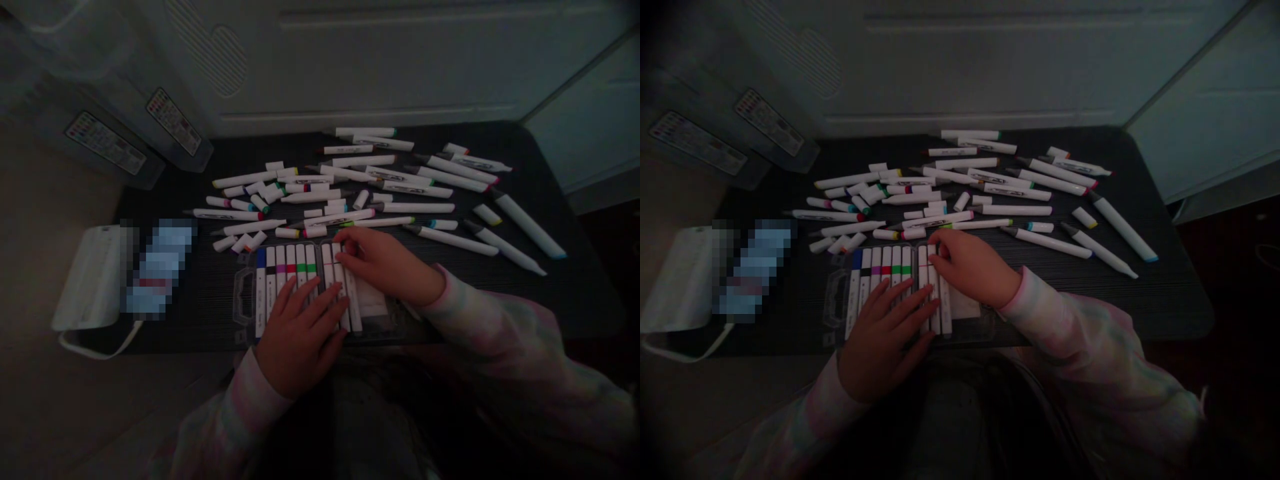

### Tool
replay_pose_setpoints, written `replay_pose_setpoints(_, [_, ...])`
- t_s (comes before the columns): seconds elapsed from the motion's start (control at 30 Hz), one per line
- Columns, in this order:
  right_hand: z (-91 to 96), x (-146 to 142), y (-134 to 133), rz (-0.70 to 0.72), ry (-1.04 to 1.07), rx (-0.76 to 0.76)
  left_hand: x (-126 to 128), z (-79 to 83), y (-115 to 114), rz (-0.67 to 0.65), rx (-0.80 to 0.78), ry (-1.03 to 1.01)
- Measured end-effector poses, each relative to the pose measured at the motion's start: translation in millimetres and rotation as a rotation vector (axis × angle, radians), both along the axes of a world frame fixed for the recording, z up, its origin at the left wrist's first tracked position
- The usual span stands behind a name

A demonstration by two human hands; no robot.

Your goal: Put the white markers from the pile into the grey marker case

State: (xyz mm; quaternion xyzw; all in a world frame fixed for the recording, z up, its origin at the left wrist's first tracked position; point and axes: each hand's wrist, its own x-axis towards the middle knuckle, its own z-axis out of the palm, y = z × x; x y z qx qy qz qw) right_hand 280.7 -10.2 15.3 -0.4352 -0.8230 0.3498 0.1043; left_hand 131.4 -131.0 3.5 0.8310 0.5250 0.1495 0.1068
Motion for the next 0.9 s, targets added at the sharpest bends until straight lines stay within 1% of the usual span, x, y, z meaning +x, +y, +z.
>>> replay_pose_setpoints(0.27, [0.0, 0.7, 1.3, 0.029, -0.004, -0.018, 0.0, -0.1, -0.3, 0.001, 0.014, -0.001])
replay_pose_setpoints(0.53, [-0.7, 0.7, 2.2, 0.027, -0.013, -0.03, -0.5, -0.3, 0.0, -0.001, 0.001, 0.007])
replay_pose_setpoints(0.8, [-0.6, -1.3, 0.0, 0.035, -0.086, 0.003, 1.8, -0.5, 0.1, 0.011, 0.002, 0.016])
replay_pose_setpoints(0.9, [-1.6, -1.5, -1.2, 0.038, -0.084, 0.019, 3.1, 0.8, 0.1, 0.028, 0.004, 0.012])
